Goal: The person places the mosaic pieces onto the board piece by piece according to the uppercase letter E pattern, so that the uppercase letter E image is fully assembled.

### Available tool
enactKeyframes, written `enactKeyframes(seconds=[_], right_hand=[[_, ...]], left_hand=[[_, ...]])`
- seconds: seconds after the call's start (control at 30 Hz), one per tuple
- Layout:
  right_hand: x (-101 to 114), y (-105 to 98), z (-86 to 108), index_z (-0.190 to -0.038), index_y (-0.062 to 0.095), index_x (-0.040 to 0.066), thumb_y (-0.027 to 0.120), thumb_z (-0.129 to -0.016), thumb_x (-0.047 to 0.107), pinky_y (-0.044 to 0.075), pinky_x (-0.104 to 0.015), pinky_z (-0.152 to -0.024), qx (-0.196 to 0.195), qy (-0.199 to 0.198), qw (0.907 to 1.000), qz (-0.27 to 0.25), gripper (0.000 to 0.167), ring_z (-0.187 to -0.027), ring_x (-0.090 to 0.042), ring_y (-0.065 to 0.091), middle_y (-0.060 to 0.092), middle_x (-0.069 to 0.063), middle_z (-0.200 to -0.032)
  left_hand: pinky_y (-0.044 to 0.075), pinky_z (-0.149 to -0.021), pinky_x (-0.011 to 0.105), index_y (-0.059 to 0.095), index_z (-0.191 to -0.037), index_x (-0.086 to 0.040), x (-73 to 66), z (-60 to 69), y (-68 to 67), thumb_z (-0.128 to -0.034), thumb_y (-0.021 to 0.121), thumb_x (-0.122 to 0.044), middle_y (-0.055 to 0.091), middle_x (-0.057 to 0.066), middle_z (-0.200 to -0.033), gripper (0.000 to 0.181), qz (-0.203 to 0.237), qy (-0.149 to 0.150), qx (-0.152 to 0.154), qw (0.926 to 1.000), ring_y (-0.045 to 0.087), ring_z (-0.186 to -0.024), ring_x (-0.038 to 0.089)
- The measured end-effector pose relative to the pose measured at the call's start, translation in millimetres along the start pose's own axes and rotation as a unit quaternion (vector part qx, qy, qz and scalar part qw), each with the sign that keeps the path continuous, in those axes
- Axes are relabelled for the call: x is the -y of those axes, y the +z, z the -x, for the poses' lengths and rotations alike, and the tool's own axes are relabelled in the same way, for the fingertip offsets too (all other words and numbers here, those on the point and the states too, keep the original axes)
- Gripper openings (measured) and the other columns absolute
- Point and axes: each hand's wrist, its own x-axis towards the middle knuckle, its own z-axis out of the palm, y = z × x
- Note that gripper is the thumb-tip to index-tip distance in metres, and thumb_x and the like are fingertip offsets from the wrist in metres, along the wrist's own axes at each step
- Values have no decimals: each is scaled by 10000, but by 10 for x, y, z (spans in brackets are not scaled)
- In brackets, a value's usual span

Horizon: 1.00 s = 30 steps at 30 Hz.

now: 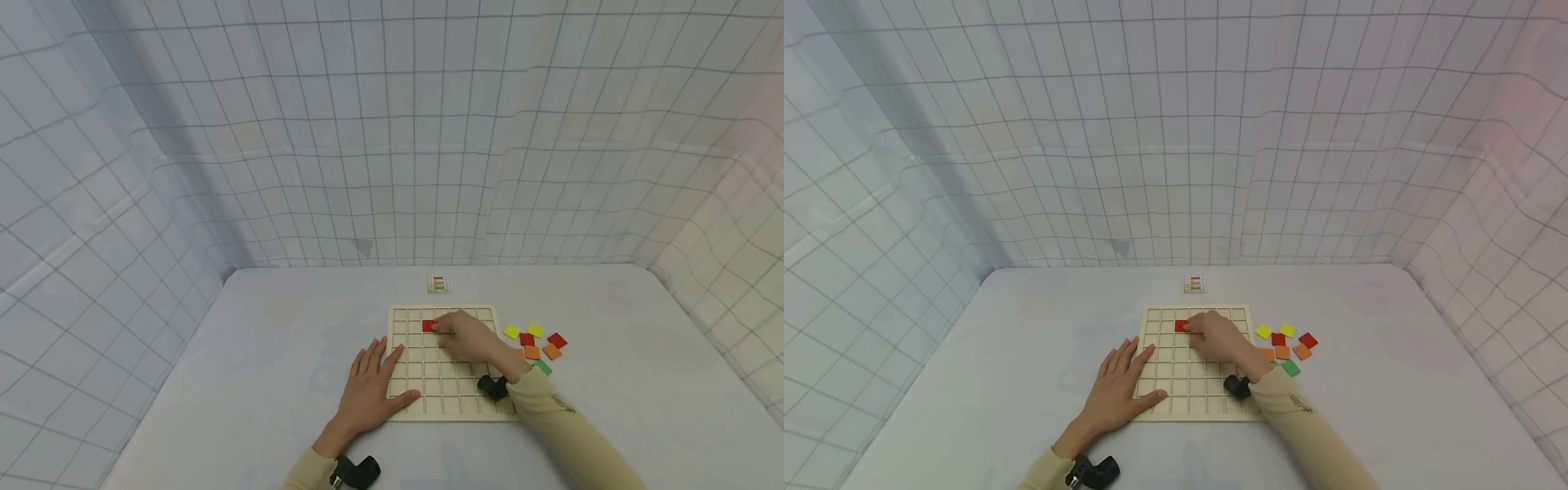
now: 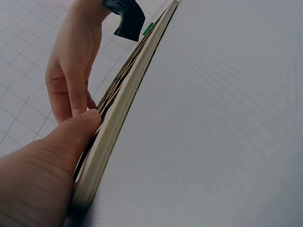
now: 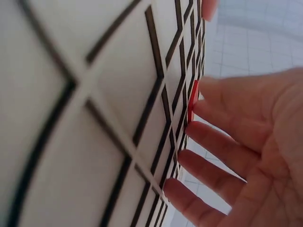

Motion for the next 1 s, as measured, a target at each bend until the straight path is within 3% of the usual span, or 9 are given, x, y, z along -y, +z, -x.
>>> enactKeyframes(seconds=[0.17,0.33,0.47,0.53,0.63,0.87,1.0], right_hand=[[-49,-58,194,-1236,619,19,593,-946,148,391,-468,-983,368,-318,9987,-174,318,-1197,-310,496,570,-130,-1271],[-114,-164,442,-1140,671,39,614,-939,165,483,-439,-860,-138,-195,9980,-588,244,-1057,-270,585,641,-74,-1142],[-233,-286,645,-1006,710,86,646,-913,151,506,-389,-762,-606,312,9964,-506,130,-931,-219,607,662,-8,-1011],[-312,-350,736,-948,708,116,662,-900,161,497,-349,-680,-725,749,9938,-381,80,-812,-163,595,647,33,-920],[-437,-445,856,-881,692,133,689,-878,205,444,-314,-575,-854,1206,9890,28,72,-674,-120,531,607,60,-803],[-575,-574,1042,-802,599,105,686,-854,396,374,-300,-482,-496,2465,9667,484,307,-570,-161,476,564,22,-705],[-602,-563,1072,-795,570,77,669,-836,490,358,-301,-498,-280,2799,9575,641,426,-572,-180,467,531,4,-669]], left_hand=[[122,-1091,526,380,-1464,-122,-10,-6,-2,-846,520,-671,271,197,-1501,838,46,-7,14,10000,186,-1391,353],[110,-1095,515,364,-1473,-127,-19,-12,6,-846,515,-675,254,194,-1510,847,62,-7,79,9999,170,-1398,345],[76,-1110,480,347,-1484,-143,-24,-12,-2,-844,519,-673,230,175,-1525,849,78,-65,141,9998,143,-1410,314],[69,-1113,469,342,-1486,-147,-23,-10,-5,-845,518,-671,225,169,-1528,846,73,-72,142,9998,139,-1412,307],[63,-1115,460,336,-1488,-151,-20,-7,-9,-847,515,-671,220,164,-1531,845,74,-78,151,9998,136,-1413,302],[68,-1113,473,341,-1486,-150,-24,3,-26,-844,522,-670,221,168,-1530,846,98,-101,156,9998,135,-1413,308],[70,-1113,476,337,-1488,-150,-22,14,-19,-845,517,-674,216,168,-1532,849,121,-125,185,9997,131,-1414,307]])
